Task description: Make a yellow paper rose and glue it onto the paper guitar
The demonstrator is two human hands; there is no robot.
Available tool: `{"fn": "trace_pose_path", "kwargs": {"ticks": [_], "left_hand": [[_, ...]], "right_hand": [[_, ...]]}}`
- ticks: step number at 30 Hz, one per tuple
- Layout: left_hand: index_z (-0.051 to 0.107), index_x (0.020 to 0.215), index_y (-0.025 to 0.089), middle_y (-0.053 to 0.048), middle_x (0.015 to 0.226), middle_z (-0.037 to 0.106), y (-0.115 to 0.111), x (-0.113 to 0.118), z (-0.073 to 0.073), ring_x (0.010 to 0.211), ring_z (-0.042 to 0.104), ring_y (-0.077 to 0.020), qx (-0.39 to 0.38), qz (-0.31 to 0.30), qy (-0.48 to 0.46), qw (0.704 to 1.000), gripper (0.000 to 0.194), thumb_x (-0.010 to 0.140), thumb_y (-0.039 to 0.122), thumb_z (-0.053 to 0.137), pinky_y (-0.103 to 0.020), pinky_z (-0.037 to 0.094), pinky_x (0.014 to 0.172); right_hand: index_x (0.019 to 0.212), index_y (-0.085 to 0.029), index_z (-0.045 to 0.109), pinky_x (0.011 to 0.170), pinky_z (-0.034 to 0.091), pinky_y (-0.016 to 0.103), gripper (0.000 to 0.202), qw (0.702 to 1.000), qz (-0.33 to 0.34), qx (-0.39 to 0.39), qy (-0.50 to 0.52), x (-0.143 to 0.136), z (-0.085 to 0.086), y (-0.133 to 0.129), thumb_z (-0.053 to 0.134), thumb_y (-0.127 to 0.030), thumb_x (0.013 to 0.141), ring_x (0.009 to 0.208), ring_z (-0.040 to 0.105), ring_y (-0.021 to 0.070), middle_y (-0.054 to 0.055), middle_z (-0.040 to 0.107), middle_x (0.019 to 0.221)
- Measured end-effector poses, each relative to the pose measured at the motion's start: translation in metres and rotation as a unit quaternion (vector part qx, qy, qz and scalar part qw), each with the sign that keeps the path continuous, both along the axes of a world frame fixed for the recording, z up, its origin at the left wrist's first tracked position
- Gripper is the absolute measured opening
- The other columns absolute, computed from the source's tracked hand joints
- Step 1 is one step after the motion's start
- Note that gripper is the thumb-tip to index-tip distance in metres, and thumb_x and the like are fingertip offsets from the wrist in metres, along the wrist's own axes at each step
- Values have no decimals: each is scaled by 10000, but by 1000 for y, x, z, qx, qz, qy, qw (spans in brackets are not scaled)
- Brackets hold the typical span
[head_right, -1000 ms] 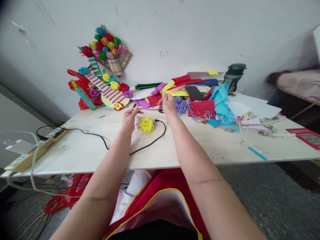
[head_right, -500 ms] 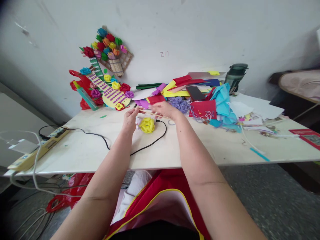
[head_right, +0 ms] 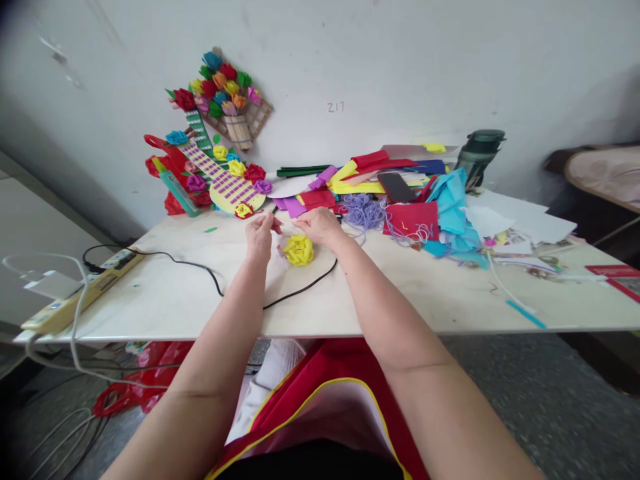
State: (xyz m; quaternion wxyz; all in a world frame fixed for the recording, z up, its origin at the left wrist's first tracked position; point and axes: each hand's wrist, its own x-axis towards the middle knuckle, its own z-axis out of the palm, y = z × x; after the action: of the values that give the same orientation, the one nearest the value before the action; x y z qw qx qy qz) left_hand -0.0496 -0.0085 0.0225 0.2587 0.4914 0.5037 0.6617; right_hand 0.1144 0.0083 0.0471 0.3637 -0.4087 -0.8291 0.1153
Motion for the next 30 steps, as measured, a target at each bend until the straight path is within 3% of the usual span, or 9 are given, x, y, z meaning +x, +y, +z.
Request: {"fn": "trace_pose_path", "kwargs": {"ticks": [3, 6, 11, 18, 26, 30], "left_hand": [[605, 544, 183, -1, 473, 531, -4, 1, 3, 535, 504, -130, 12, -7, -14, 1000, 404, 865, 418, 534, -280, 408, 652], [622, 570, 185, -15, 532, 564, -8, 0, 6, 603, 527, -141, 44, -36, 12, 998, 418, 861, 473, 534, -281, 416, 689], [618, 562, 196, -38, 631, 602, -14, -3, 13, 706, 543, -166, 105, -63, 86, 989, 448, 865, 511, 520, -296, 426, 770], [603, 576, 215, -45, 666, 582, -23, 3, 22, 785, 526, -189, 148, -23, 164, 975, 404, 883, 463, 514, -305, 407, 851], [611, 714, 204, -18, 677, 612, -1, -4, 4, 736, 565, -153, 120, 16, 14, 993, 296, 843, 452, 513, -290, 440, 790], [587, 657, 195, -4, 601, 579, 1, -17, 7, 649, 547, -135, 100, 64, -56, 991, 238, 793, 372, 504, -288, 439, 721]], "right_hand": [[586, -142, 662, 558, 250, 243, 265, 999, 11, -13, 29, -3, -2, -1, 589, -292, 792, 562, 404, 100, -24, 455, 504], [646, -128, 667, 531, 253, 232, 245, 987, 64, -111, 99, 0, -1, -4, 582, -311, 785, 519, 380, 85, -41, 430, 492], [707, -121, 633, 453, 212, 204, 229, 925, 173, -288, 177, 11, 8, -11, 581, -327, 793, 420, 286, 51, -82, 355, 431], [745, -136, 596, 374, 112, 175, 236, 842, 252, -426, 214, 20, 6, -7, 592, -358, 826, 368, 190, 30, -91, 340, 416], [763, -125, 615, 378, 105, 182, 239, 855, 221, -406, 236, 20, 3, -5, 596, -356, 822, 362, 195, 25, -87, 362, 423], [771, -114, 628, 384, 98, 188, 240, 865, 198, -389, 248, 23, 4, -4, 585, -342, 835, 370, 203, 25, -83, 366, 433]]}}
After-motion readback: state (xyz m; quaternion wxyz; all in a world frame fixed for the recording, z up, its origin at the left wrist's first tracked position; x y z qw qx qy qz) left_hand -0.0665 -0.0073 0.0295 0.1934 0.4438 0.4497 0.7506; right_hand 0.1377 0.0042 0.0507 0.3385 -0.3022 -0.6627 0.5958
